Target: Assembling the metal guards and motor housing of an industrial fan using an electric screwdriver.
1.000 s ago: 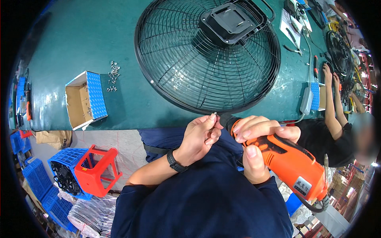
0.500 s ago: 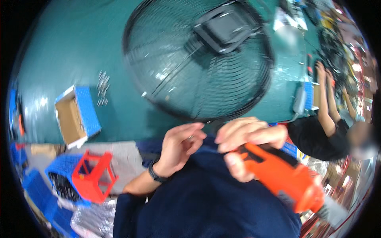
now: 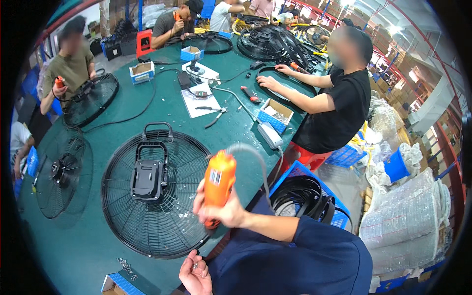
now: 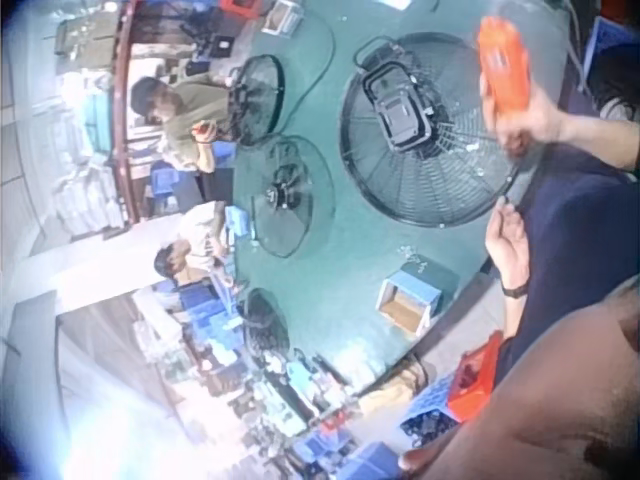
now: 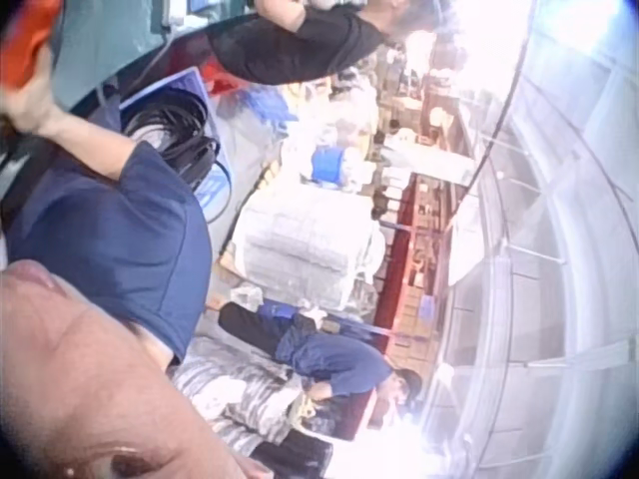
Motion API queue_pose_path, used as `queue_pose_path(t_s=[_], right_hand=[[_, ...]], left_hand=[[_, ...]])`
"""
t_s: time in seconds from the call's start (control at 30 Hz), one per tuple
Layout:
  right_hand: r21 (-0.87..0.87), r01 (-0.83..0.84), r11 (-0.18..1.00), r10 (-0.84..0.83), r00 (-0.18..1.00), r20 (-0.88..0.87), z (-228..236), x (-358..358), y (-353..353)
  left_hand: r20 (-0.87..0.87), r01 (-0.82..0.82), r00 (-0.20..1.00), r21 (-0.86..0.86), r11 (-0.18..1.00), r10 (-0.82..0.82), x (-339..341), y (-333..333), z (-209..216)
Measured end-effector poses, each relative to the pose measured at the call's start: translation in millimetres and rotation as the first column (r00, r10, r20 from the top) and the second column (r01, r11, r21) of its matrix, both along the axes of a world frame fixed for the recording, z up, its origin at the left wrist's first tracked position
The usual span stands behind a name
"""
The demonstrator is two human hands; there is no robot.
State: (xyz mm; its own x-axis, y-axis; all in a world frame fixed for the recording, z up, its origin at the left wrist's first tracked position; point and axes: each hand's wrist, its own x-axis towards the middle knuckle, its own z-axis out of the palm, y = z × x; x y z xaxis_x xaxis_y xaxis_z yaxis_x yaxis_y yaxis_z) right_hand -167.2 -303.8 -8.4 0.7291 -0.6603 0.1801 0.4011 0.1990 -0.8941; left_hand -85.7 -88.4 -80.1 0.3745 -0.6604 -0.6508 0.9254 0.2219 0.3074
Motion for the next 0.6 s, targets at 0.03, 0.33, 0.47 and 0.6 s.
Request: queue_pose_path(t_s=[0.03, 0.33, 0.47, 0.6], right_hand=[[0.022, 0.082, 0.996, -0.082, 0.997, -0.009, -0.4, -1.3, -13.7], [0.114, 0.100, 0.988, -0.022, 0.836, -0.549, -19.7, -20.4, -147.6], [0.120, -0.020, 0.993, 0.089, 0.788, -0.609, -37.7, -2.9, -159.5], [0.086, -0.035, 0.996, 0.084, 0.736, -0.672, -38.3, -4.4, -149.7]], left_hand=[[0.032, -0.050, 0.998, 0.031, 0.998, 0.049, 0.6, -2.6, 17.8], [0.197, -0.287, 0.941, 0.030, 0.957, 0.276, 36.7, 38.1, 9.6], [0.270, -0.325, 0.910, -0.002, 0.946, 0.313, 49.7, 28.6, -9.4], [0.421, -0.328, 0.861, 0.033, 0.944, 0.284, 44.3, 17.2, -1.5]])
